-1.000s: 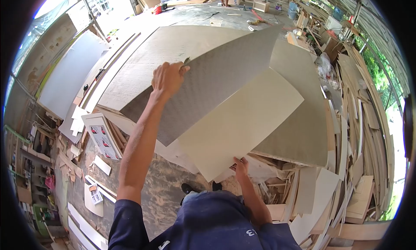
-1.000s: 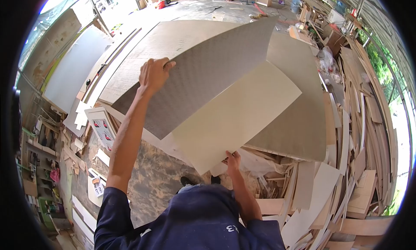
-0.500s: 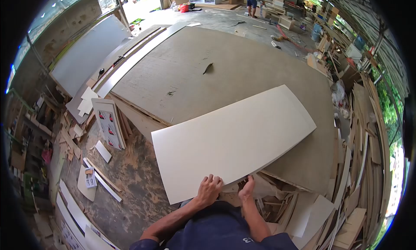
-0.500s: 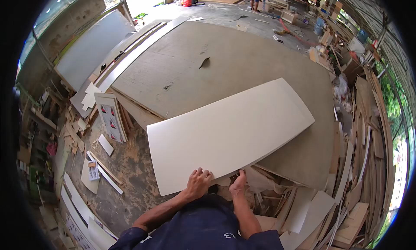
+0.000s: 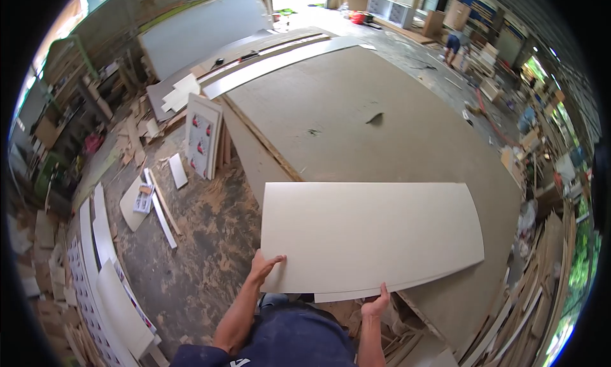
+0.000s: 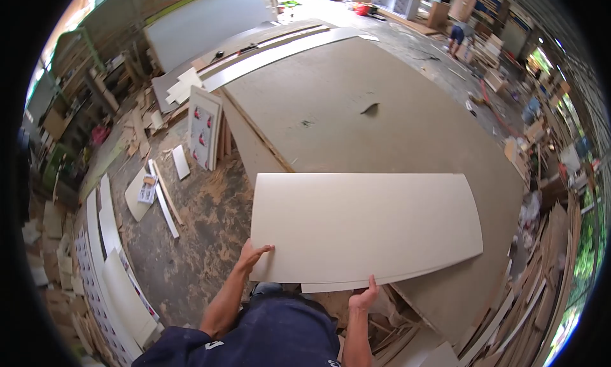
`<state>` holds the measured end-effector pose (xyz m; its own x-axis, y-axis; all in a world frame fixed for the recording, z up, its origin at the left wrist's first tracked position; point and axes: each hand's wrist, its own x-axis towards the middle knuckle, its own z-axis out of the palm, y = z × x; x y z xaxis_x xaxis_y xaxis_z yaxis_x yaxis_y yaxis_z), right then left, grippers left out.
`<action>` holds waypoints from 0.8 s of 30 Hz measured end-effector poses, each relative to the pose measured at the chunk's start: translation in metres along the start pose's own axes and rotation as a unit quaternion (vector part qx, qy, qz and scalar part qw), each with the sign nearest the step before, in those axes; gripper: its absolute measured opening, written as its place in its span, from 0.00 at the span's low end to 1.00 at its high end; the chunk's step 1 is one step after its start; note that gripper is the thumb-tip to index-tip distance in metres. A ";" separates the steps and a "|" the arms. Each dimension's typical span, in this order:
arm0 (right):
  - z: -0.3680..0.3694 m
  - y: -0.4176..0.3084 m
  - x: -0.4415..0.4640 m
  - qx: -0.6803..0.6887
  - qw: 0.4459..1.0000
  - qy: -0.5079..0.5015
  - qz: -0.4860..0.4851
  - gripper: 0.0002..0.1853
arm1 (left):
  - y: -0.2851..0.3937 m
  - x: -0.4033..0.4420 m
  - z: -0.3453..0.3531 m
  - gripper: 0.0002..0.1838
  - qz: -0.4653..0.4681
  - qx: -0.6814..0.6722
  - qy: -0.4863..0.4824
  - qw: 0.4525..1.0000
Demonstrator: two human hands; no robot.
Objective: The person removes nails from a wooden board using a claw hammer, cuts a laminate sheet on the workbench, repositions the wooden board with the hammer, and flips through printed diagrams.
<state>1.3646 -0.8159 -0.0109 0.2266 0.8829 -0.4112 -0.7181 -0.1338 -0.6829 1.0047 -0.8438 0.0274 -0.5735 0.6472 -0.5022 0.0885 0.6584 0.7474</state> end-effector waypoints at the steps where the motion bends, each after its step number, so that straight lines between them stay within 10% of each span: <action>1: 0.001 -0.001 -0.008 -0.005 1.000 -0.010 0.007 0.23 | 0.000 0.004 -0.011 0.44 -0.009 -0.160 -0.211 0.964; 15: 0.010 0.003 -0.029 0.035 0.996 -0.074 0.028 0.34 | 0.008 -0.035 0.072 0.28 0.130 -0.316 -0.273 0.899; 24: -0.010 -0.061 0.050 0.060 0.993 0.066 -0.081 0.37 | 0.070 -0.058 -0.027 0.29 0.233 -0.330 -0.333 0.852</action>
<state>1.4260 -0.7678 0.0037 0.4246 0.8204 -0.3830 -0.7363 0.0667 -0.6733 1.0221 -0.8463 0.1207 0.0065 0.9985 -0.0547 -0.4226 0.0524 0.9048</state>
